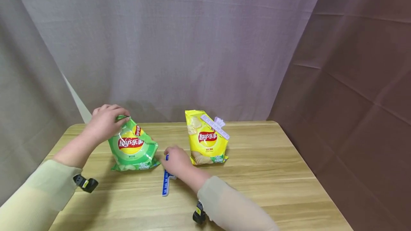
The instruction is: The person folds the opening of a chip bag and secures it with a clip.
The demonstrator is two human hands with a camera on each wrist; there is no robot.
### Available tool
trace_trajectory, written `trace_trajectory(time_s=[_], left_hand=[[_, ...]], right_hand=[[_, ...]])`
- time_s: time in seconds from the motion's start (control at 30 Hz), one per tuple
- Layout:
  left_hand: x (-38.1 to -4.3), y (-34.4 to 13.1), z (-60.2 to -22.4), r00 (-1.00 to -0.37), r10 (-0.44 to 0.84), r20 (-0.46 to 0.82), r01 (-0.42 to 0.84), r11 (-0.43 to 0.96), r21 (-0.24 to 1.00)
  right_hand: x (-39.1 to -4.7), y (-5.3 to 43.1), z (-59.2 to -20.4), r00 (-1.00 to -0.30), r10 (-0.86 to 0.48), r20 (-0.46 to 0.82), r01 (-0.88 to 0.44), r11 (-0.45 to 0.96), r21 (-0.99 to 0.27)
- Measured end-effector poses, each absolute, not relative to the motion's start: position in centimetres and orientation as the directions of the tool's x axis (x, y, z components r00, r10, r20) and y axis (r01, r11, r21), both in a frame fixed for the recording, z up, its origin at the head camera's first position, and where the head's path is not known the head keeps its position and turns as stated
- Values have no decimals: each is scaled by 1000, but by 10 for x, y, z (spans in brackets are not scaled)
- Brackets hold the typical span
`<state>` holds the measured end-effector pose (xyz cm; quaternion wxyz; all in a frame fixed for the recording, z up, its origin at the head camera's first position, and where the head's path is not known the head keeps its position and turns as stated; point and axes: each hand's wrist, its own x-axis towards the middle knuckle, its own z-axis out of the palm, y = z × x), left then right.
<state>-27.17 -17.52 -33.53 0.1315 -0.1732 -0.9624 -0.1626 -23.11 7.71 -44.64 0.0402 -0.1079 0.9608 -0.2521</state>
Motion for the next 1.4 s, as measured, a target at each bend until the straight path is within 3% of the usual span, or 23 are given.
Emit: trace_trajectory(time_s=[0.37,0.73,1.4], left_hand=[[-270,-177,-336,-907,295,299,378,885,271],[-268,-179,-336,-904,300,303,383,885,264],[-267,-177,-336,-908,292,300,373,888,267]], right_hand=[[-216,94,-454,-964,-245,-102,-187,899,-397],[-213,102,-457,-964,-213,-160,-133,906,-402],[-210,104,-458,-959,-240,-147,-152,881,-447]])
